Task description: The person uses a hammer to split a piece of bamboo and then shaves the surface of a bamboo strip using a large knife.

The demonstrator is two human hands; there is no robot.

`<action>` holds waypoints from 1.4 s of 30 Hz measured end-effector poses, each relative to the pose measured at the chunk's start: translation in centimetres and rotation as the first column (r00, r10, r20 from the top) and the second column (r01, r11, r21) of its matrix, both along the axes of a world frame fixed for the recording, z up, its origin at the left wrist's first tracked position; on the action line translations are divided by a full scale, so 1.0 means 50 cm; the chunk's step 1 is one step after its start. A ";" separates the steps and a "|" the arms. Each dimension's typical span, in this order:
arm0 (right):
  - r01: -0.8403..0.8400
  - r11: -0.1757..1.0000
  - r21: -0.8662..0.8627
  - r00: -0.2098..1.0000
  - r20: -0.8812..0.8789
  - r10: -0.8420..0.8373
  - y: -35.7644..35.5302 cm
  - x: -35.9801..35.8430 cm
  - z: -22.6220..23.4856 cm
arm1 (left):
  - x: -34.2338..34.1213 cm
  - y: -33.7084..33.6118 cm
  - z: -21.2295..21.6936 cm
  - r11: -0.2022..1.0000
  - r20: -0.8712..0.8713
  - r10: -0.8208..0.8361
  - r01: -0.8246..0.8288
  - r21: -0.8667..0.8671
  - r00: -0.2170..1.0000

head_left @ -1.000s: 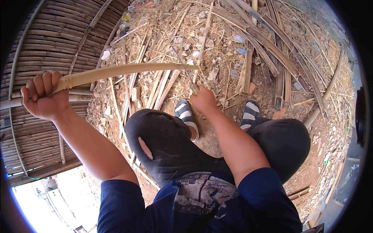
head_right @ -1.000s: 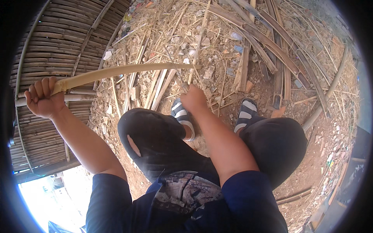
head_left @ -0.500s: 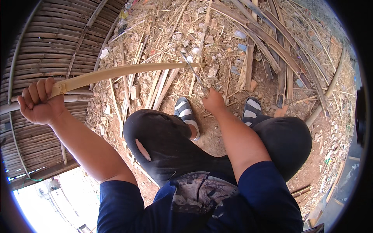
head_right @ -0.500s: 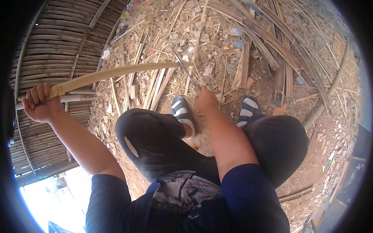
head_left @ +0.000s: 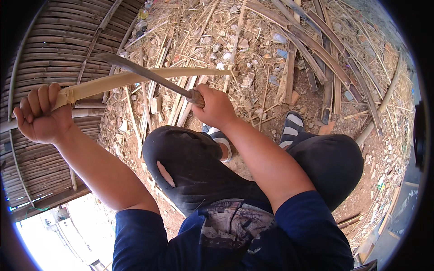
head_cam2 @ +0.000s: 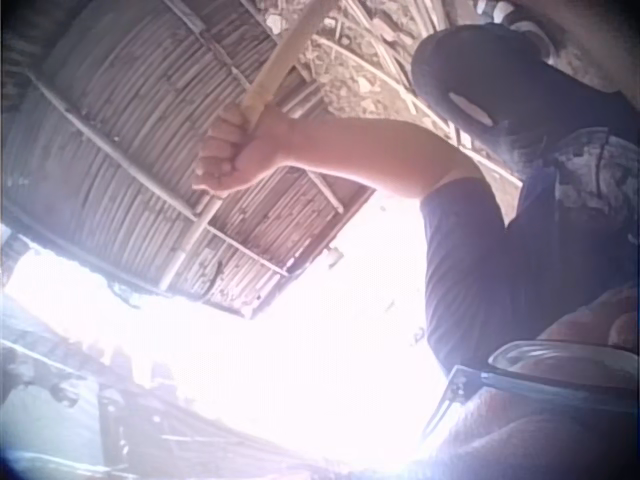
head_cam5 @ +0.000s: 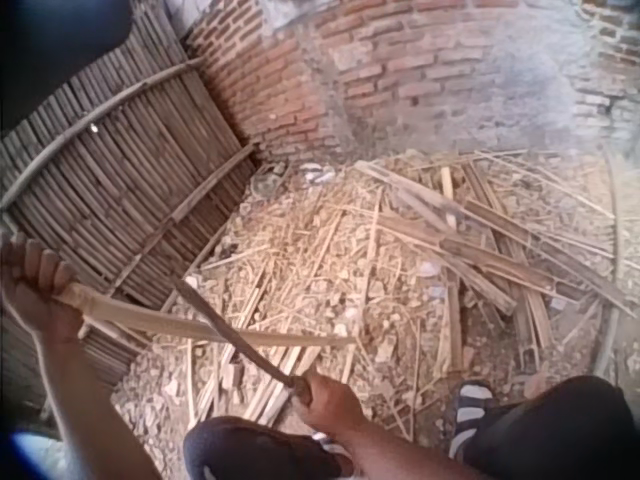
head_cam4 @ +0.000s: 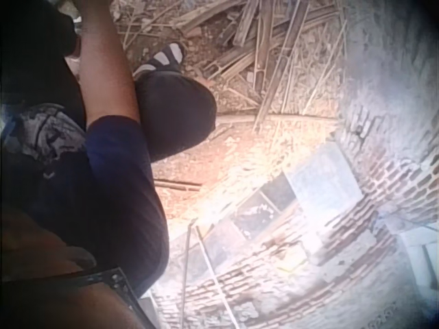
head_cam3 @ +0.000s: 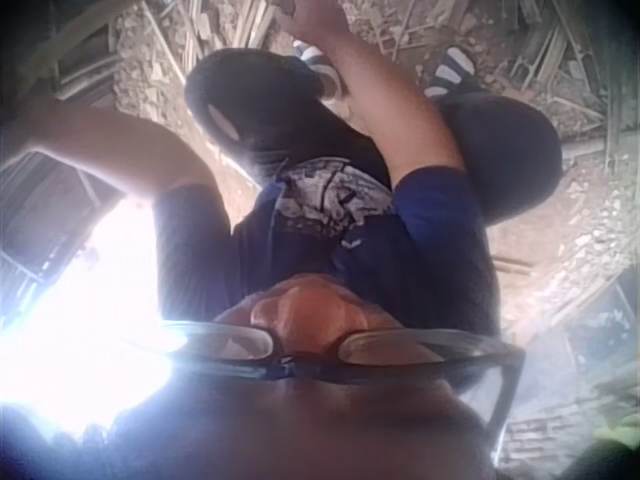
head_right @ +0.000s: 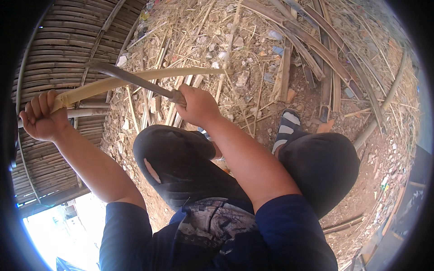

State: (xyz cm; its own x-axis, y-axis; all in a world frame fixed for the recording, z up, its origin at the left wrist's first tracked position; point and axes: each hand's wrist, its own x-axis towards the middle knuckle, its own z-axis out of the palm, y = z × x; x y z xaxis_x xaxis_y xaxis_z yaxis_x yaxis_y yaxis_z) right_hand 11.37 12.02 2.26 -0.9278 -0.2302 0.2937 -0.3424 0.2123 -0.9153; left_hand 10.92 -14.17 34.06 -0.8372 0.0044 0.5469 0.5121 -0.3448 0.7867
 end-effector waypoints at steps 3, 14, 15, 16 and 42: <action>0.105 0.959 0.263 0.894 0.396 -0.207 0.022 0.042 -0.167 | -0.008 0.042 -0.004 0.955 -0.009 0.297 -0.297 0.006 0.955; 0.083 0.939 0.335 0.848 0.471 -0.243 0.045 0.031 -0.154 | -0.007 0.022 -0.021 0.907 -0.002 0.416 -0.415 0.078 0.909; 0.066 0.954 0.293 0.889 0.416 -0.190 0.029 0.026 -0.133 | -0.007 0.022 -0.021 0.912 0.008 0.403 -0.403 0.080 0.915; 0.046 0.967 0.250 0.924 0.357 -0.136 0.021 0.021 -0.113 | -0.006 0.021 -0.020 0.917 0.018 0.391 -0.391 0.082 0.920; 0.118 0.981 0.152 0.989 0.076 -0.130 0.012 0.009 -0.105 | -0.021 -0.017 -0.020 0.883 0.034 0.459 -0.460 0.098 0.888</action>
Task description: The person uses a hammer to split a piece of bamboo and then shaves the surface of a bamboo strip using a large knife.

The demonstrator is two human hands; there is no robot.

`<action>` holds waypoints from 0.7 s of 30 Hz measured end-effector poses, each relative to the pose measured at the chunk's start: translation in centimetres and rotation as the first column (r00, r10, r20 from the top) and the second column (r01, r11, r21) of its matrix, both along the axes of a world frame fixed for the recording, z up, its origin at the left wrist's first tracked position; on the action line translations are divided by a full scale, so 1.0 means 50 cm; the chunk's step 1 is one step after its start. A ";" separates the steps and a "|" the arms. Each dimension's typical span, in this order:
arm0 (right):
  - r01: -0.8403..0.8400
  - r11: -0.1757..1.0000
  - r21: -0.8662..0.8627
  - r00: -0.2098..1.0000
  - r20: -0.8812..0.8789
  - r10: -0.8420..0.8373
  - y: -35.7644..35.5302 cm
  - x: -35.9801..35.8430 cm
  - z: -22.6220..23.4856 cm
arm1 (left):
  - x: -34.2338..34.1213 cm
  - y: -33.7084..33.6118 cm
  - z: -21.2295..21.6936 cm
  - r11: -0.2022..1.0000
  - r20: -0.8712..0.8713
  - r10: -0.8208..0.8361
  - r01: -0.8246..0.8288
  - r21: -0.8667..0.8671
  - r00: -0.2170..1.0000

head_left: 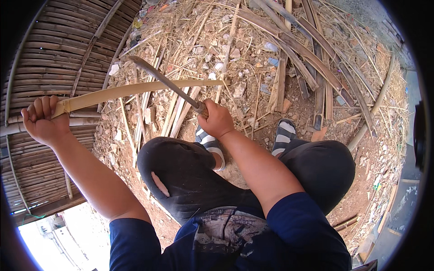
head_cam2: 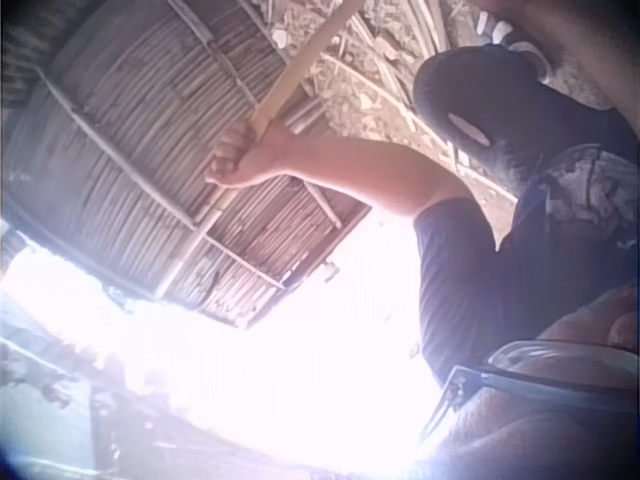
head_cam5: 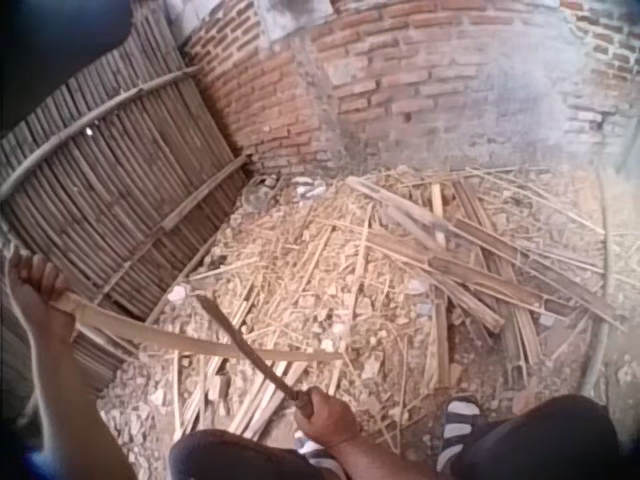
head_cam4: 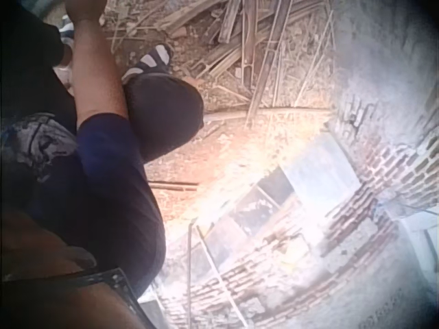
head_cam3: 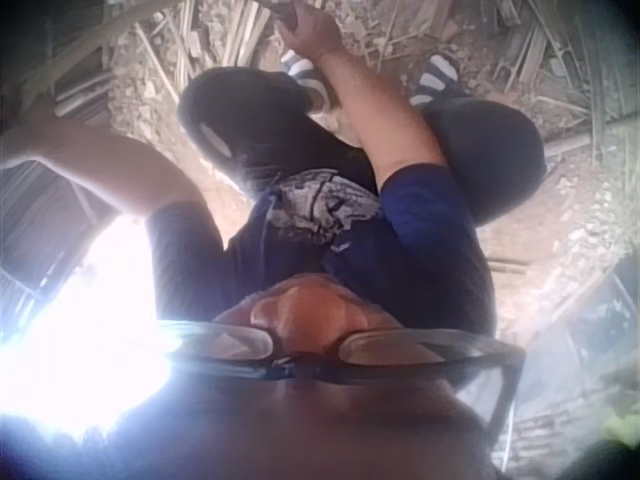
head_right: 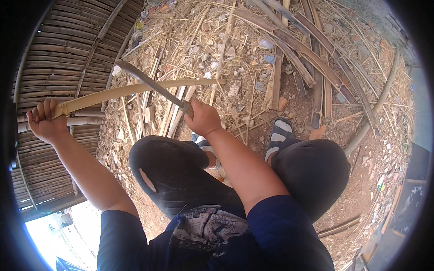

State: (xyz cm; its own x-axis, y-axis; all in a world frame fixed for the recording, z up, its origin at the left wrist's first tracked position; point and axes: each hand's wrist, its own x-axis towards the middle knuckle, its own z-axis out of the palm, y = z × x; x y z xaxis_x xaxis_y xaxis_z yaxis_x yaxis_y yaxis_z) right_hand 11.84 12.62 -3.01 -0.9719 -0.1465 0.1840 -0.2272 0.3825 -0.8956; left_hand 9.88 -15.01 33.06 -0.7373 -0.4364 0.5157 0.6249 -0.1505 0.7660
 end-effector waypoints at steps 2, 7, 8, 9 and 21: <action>0.060 0.996 0.065 0.987 0.146 -0.069 0.017 0.014 -0.049 | -0.004 -0.004 -0.003 1.000 0.008 0.021 -0.021 0.005 1.000; -0.011 0.939 0.344 0.742 0.632 -0.223 0.118 0.045 -0.214 | -0.017 0.011 -0.015 0.978 0.039 0.201 -0.203 0.053 0.979; -0.004 0.941 0.337 0.736 0.638 -0.225 0.115 0.044 -0.209 | -0.012 0.001 -0.018 0.980 0.034 0.183 -0.185 0.074 0.983; 0.003 0.944 0.331 0.730 0.644 -0.228 0.107 0.040 -0.204 | -0.009 -0.006 -0.018 0.979 0.038 0.191 -0.193 0.064 0.981; -0.120 0.983 0.141 0.937 0.344 0.065 0.046 0.002 -0.026 | 0.004 0.029 -0.024 0.974 -0.007 0.218 -0.218 0.064 0.976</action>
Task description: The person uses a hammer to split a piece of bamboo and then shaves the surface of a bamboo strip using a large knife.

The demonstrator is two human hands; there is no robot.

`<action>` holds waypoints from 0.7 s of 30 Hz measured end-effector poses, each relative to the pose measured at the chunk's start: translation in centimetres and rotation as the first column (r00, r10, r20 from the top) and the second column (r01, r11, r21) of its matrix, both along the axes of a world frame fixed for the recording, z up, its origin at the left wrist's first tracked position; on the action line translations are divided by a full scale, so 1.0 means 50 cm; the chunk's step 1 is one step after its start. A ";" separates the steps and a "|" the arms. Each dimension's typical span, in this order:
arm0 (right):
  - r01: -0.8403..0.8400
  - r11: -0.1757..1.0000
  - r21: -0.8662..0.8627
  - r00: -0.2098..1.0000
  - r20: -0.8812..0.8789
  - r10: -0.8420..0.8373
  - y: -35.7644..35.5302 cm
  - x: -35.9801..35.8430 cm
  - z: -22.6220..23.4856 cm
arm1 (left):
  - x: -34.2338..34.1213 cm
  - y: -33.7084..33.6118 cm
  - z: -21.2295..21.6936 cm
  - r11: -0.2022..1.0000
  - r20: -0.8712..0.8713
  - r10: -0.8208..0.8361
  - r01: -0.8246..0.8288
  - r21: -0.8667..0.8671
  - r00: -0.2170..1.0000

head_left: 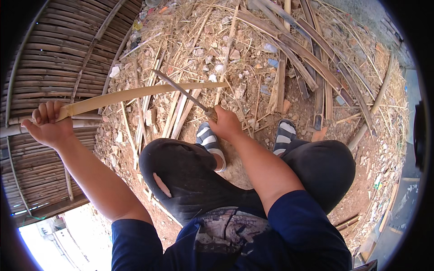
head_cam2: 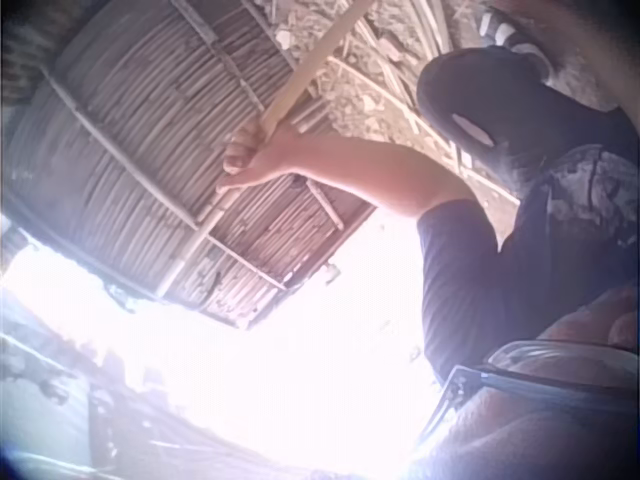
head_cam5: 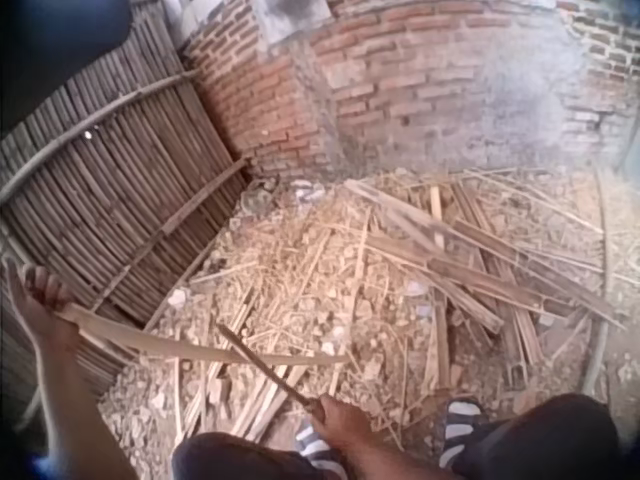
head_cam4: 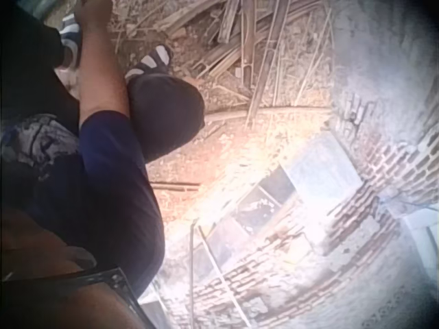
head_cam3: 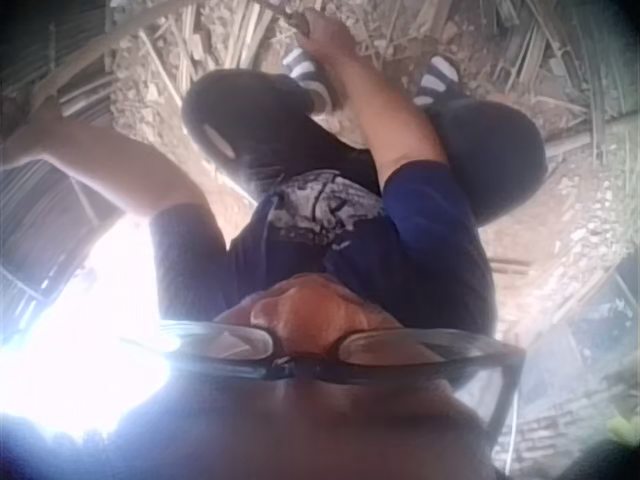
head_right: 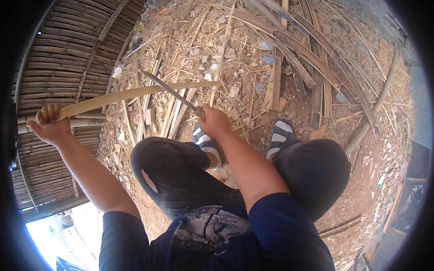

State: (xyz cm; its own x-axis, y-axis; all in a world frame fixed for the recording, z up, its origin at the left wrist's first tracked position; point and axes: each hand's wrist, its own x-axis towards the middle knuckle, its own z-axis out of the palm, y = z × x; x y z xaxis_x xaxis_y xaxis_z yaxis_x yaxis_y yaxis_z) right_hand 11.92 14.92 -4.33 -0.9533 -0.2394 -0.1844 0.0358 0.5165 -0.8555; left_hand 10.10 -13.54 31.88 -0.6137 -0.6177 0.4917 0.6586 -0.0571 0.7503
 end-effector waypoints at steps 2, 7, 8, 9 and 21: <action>0.023 1.000 0.014 1.000 -0.003 -0.023 -0.006 0.005 -0.006 | 0.006 -0.019 0.004 0.999 -0.020 -0.037 0.036 -0.007 0.999; 0.144 0.939 0.314 0.906 0.341 -0.253 0.069 0.041 -0.220 | 0.002 -0.060 0.002 0.958 0.008 -0.283 0.283 -0.038 0.959; -0.006 0.938 0.347 0.917 0.375 -0.132 0.093 0.047 -0.189 | 0.020 -0.077 0.006 0.951 0.004 -0.309 0.309 -0.033 0.951; -0.060 0.936 0.347 0.924 0.373 -0.079 0.108 0.051 -0.239 | 0.013 -0.069 0.006 0.948 0.000 -0.317 0.317 -0.035 0.948; 0.288 0.930 0.229 0.869 0.344 -0.354 0.095 0.068 -0.181 | 0.067 -0.060 0.031 0.937 -0.007 -0.343 0.342 -0.066 0.939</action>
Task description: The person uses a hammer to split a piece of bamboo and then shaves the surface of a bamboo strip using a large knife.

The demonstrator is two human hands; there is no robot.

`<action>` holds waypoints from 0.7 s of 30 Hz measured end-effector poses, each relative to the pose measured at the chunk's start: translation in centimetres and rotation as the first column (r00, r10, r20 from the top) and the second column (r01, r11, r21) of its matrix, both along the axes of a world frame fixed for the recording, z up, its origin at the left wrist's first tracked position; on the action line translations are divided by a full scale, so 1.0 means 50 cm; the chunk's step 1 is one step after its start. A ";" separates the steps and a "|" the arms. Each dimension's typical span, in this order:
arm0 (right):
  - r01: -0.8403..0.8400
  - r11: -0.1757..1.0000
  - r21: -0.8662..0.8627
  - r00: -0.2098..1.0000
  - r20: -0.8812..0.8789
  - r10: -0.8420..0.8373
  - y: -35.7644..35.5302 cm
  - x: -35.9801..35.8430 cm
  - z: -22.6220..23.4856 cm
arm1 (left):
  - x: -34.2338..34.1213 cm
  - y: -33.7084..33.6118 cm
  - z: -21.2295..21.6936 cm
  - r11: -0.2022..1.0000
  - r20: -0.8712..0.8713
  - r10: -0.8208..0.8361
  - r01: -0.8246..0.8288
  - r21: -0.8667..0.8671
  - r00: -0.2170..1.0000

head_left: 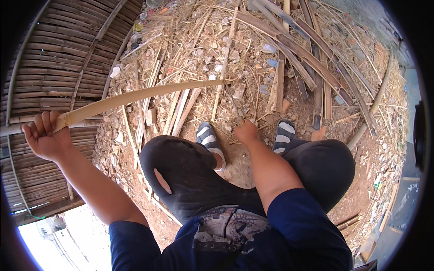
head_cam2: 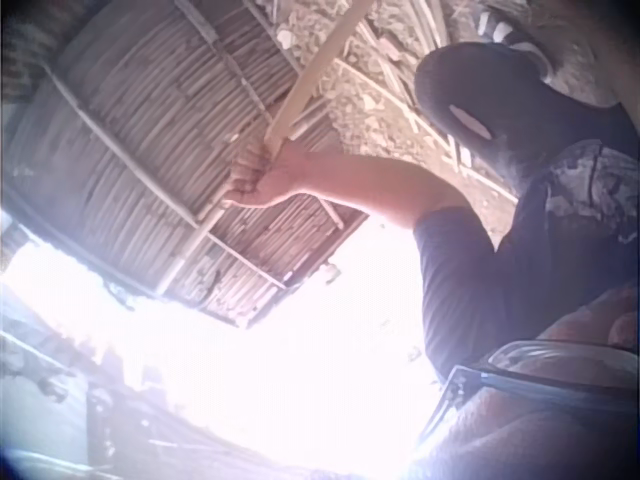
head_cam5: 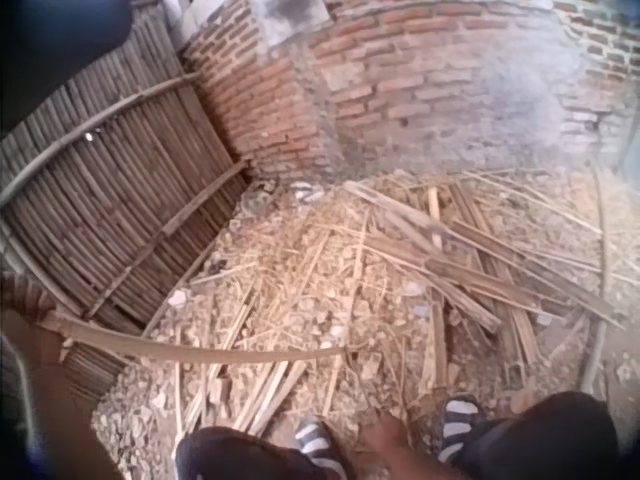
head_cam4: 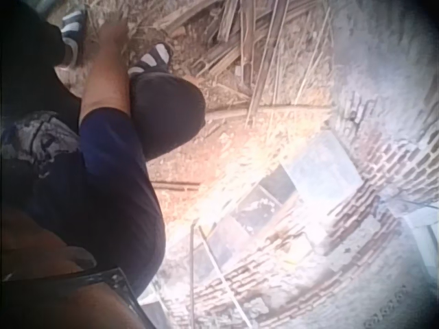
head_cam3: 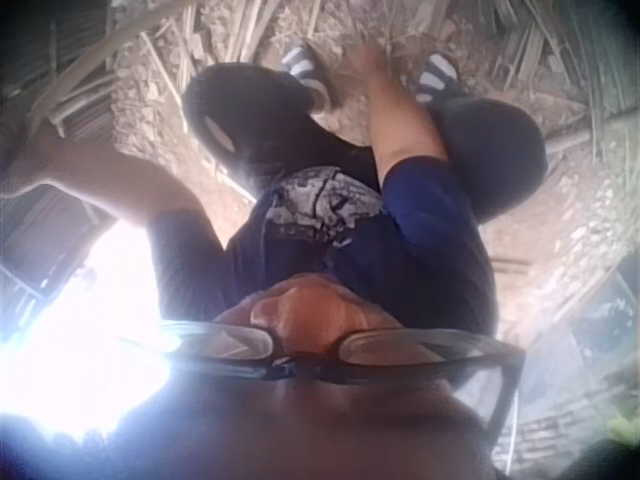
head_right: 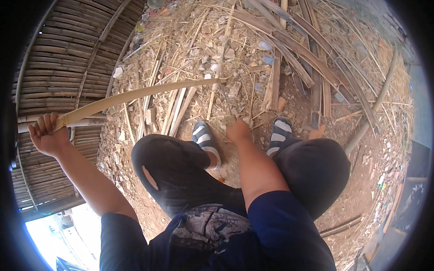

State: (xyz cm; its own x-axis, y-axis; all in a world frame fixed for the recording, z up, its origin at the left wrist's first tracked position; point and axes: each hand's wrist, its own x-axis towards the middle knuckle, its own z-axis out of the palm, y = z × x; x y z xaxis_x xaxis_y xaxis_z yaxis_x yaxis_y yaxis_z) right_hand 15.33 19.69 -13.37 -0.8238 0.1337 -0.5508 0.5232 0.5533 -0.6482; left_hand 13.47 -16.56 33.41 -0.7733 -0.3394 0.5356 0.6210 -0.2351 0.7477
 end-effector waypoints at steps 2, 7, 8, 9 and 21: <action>0.034 0.999 -0.020 0.998 -0.051 -0.035 0.007 -0.007 0.016 | 0.026 -0.016 0.028 1.000 -0.032 0.009 -0.009 -0.007 0.999; 0.169 0.985 -0.045 0.980 -0.096 -0.173 0.022 -0.015 0.075 | 0.065 -0.016 0.072 0.999 -0.102 0.038 -0.035 0.024 0.994; 0.195 0.979 -0.055 0.975 -0.098 -0.199 0.025 -0.015 0.088 | 0.069 -0.010 0.077 0.997 -0.111 0.070 -0.068 0.028 0.991; 0.211 0.975 -0.064 0.967 -0.131 -0.218 0.026 -0.014 0.088 | 0.074 -0.002 0.080 0.994 -0.119 0.105 -0.102 0.031 0.987; 0.576 0.813 -0.088 0.811 0.183 -0.555 0.031 -0.017 -0.046 | 0.046 0.200 -0.002 0.966 0.008 0.254 -0.254 0.052 0.967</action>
State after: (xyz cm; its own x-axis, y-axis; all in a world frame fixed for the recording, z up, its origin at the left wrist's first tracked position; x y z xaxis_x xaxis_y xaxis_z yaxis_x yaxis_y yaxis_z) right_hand 14.46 21.21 -15.66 -0.5363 0.4684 -0.7021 0.8081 0.0446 -0.5874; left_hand 15.79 -6.55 33.31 -0.6589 -0.5520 0.5110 0.6643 -0.1082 0.7396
